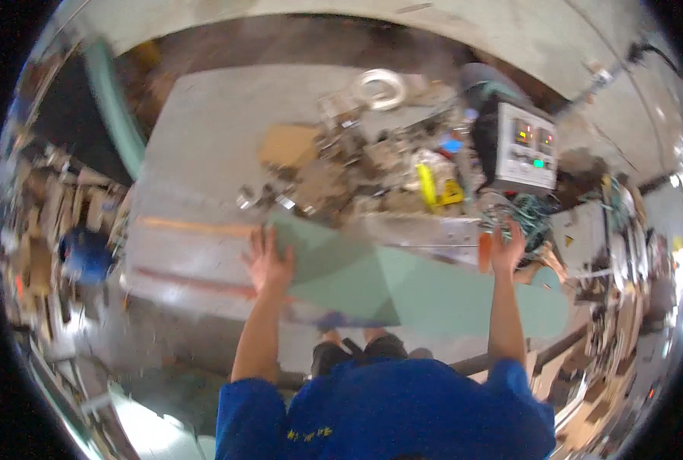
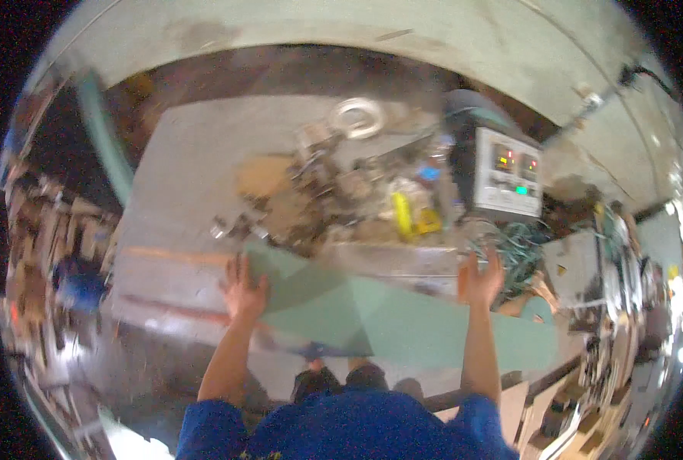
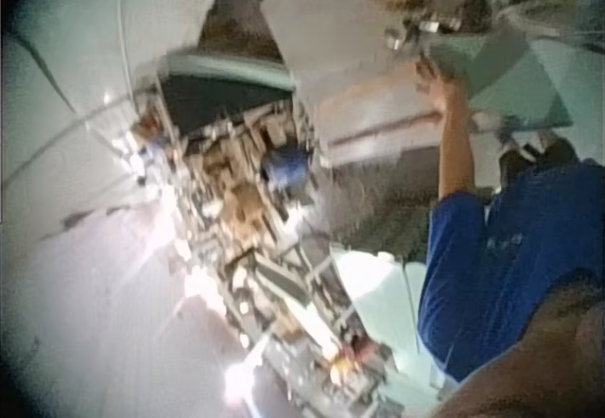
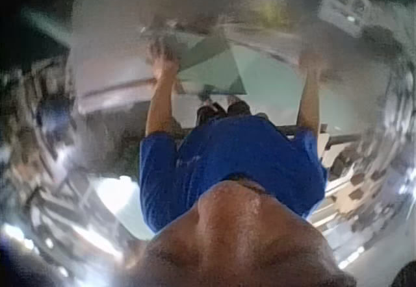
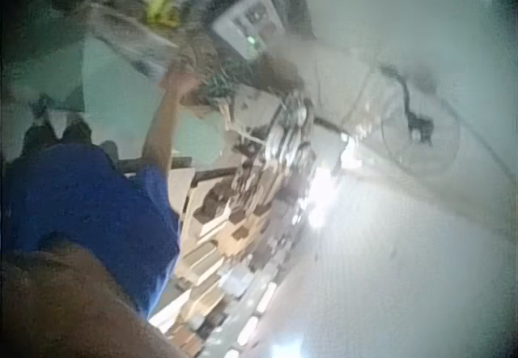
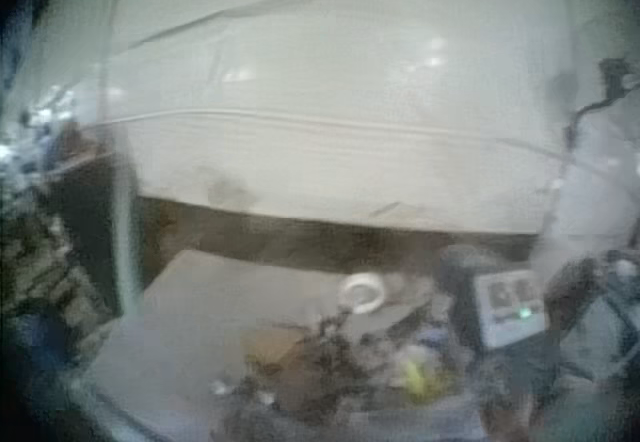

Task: The person feeds curved boards through an edge banding machine by hand, turns them along the guide, and stacks the completed boards onto a pile. The person then adjusts controls on the machine panel and handles a black bag with another person.

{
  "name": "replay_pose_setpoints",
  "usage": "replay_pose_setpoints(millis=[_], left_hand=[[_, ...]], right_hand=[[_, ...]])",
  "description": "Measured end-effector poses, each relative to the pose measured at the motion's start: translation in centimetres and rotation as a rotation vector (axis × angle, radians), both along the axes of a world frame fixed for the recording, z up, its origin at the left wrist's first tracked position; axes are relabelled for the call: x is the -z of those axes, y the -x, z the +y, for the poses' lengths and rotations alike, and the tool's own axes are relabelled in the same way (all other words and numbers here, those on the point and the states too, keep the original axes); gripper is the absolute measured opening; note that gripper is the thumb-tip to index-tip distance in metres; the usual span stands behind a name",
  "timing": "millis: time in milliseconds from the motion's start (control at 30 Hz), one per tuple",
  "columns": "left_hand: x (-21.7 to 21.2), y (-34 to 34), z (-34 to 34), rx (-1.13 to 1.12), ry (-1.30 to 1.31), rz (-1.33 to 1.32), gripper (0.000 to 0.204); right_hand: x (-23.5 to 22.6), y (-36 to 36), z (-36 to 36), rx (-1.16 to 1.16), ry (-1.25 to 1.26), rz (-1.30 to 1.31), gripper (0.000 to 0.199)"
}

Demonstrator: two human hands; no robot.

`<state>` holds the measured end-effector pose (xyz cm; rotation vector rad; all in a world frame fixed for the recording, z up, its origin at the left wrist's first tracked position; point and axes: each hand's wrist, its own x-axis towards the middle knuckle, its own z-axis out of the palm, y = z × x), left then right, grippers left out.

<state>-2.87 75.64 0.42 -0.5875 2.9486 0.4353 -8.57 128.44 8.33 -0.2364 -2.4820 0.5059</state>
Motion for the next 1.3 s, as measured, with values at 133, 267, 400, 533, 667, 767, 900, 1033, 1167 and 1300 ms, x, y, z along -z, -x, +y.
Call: replay_pose_setpoints(millis=[133, 267, 400, 533, 667, 767, 900, 1033, 1167, 1300], left_hand=[[1.0, 0.1, -0.3, 0.027, -0.024, 0.029, 0.073], [-0.6, -0.7, -1.9, 0.086, -0.004, 0.002, 0.075], [-1.5, 0.5, -2.9, 0.139, -0.042, -0.116, 0.076], [-1.0, 0.9, -3.8, 0.179, -0.103, -0.132, 0.076], [-1.2, 1.1, -3.3, 0.165, -0.144, -0.143, 0.076], [-1.7, 0.0, -3.6, 0.123, -0.128, -0.103, 0.075], [-0.8, 0.0, -2.3, 0.111, -0.085, -0.128, 0.075], [0.0, -0.4, -1.1, 0.116, -0.001, -0.058, 0.076], [1.5, -1.0, -1.2, 0.102, 0.060, 0.061, 0.076], [2.3, -0.9, -1.6, 0.059, 0.092, 0.152, 0.071]], right_hand=[[10.3, -18.8, 2.8, 0.505, 0.075, -0.282, 0.057], [14.6, -26.6, 7.7, 1.253, 0.065, -0.549, 0.070], [18.1, -28.3, 12.6, 0.795, 1.584, -0.132, 0.063], [19.1, -26.1, 12.6, 0.515, 1.754, 0.113, 0.049], [18.9, -26.4, 13.1, 0.636, 1.749, 0.023, 0.048], [18.2, -25.0, 11.0, 0.660, 1.677, 0.009, 0.051], [18.9, -26.5, 12.8, 0.509, 1.656, -0.074, 0.055], [16.8, -27.7, 13.8, 0.570, 1.525, -0.011, 0.062], [16.9, -26.8, 16.7, 0.592, 1.465, 0.210, 0.063], [12.9, -23.2, 12.8, 0.908, 1.184, 0.314, 0.074]])
